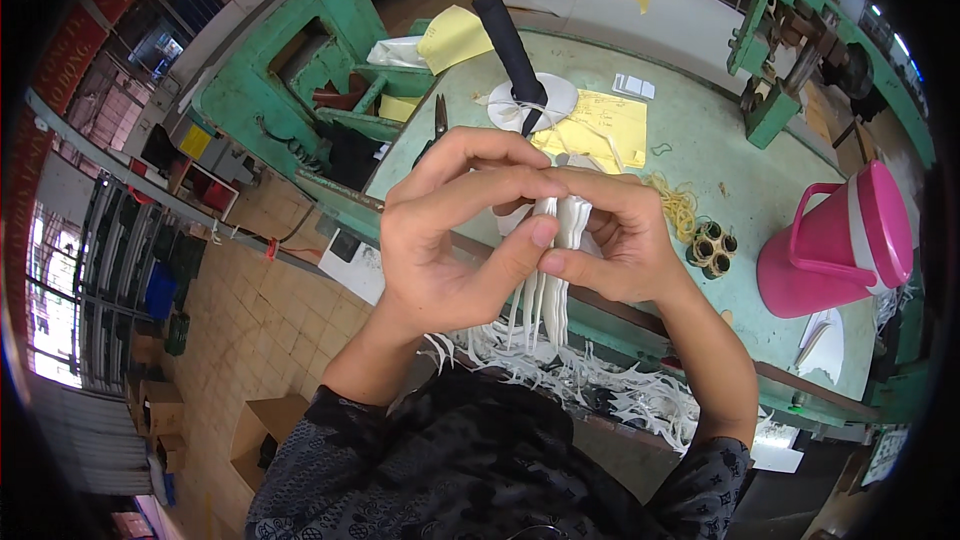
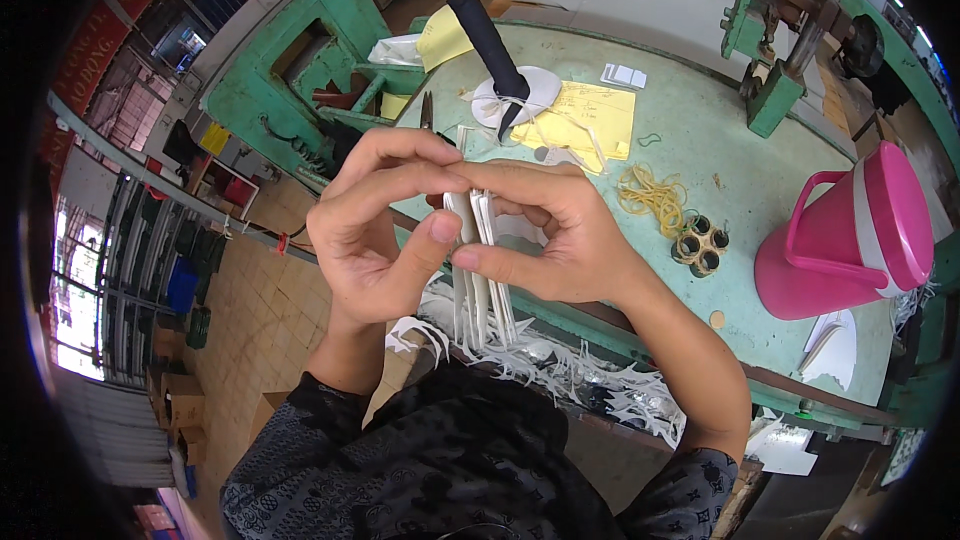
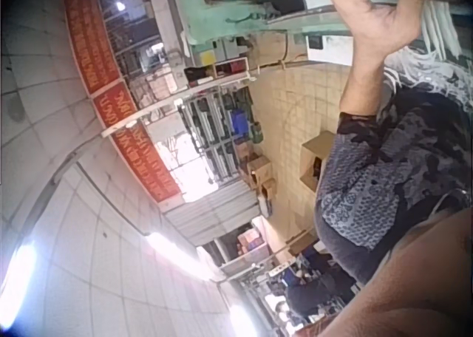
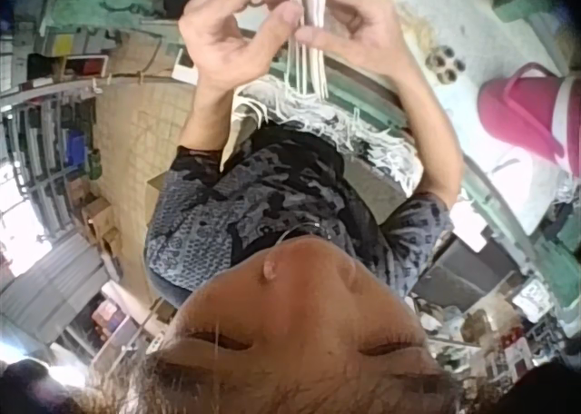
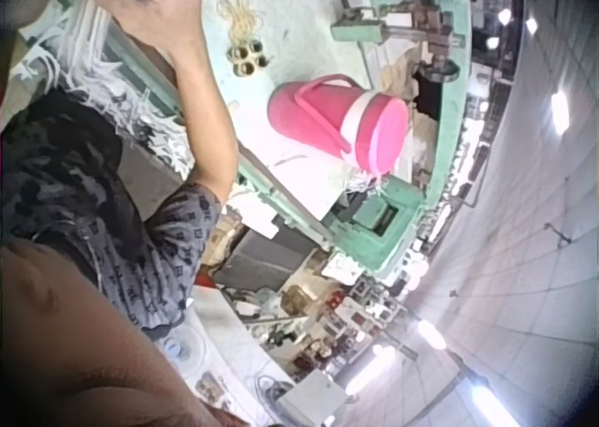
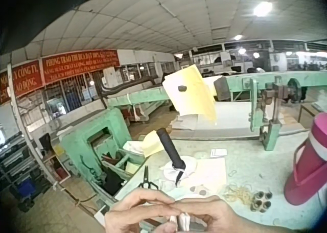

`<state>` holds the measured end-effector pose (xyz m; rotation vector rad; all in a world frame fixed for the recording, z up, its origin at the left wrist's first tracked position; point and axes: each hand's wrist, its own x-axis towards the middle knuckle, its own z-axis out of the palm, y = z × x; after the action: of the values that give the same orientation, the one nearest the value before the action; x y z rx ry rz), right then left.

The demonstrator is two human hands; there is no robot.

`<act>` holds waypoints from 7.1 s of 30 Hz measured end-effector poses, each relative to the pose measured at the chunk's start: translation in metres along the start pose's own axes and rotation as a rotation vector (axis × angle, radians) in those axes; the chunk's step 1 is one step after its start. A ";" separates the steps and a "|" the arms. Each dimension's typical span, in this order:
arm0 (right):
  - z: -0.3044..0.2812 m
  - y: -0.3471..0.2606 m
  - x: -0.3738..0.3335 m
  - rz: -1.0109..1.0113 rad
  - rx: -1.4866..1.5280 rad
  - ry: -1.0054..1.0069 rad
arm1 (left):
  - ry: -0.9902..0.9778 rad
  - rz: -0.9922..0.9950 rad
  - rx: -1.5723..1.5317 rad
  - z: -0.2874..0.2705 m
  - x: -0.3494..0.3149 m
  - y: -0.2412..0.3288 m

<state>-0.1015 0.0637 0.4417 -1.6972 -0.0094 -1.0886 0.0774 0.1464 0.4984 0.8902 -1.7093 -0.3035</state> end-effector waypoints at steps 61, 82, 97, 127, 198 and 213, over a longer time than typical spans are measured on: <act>-0.093 0.018 0.011 0.398 -0.641 -0.382 | 0.017 -0.877 -0.320 -0.024 -0.012 -0.109; -0.081 0.040 0.012 0.027 -0.922 -0.221 | -0.632 -0.522 -0.140 0.028 0.027 -0.125; -0.033 -0.049 -0.023 0.664 -0.952 -0.188 | -0.659 -0.121 0.206 0.011 0.001 -0.103; 0.010 0.018 -0.017 0.444 -1.101 0.214 | -0.310 -0.257 -0.160 0.028 -0.049 -0.141; 0.080 -0.122 -0.275 0.651 0.241 0.813 | -0.284 -0.454 -0.444 0.163 -0.164 0.085; 0.153 -0.048 -0.191 0.696 0.161 0.717 | -0.099 -0.480 -0.559 0.047 -0.185 0.007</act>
<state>-0.1374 0.2932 0.3508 -0.9584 0.8587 -1.0483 0.0477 0.2683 0.3550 0.8548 -1.3655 -1.1021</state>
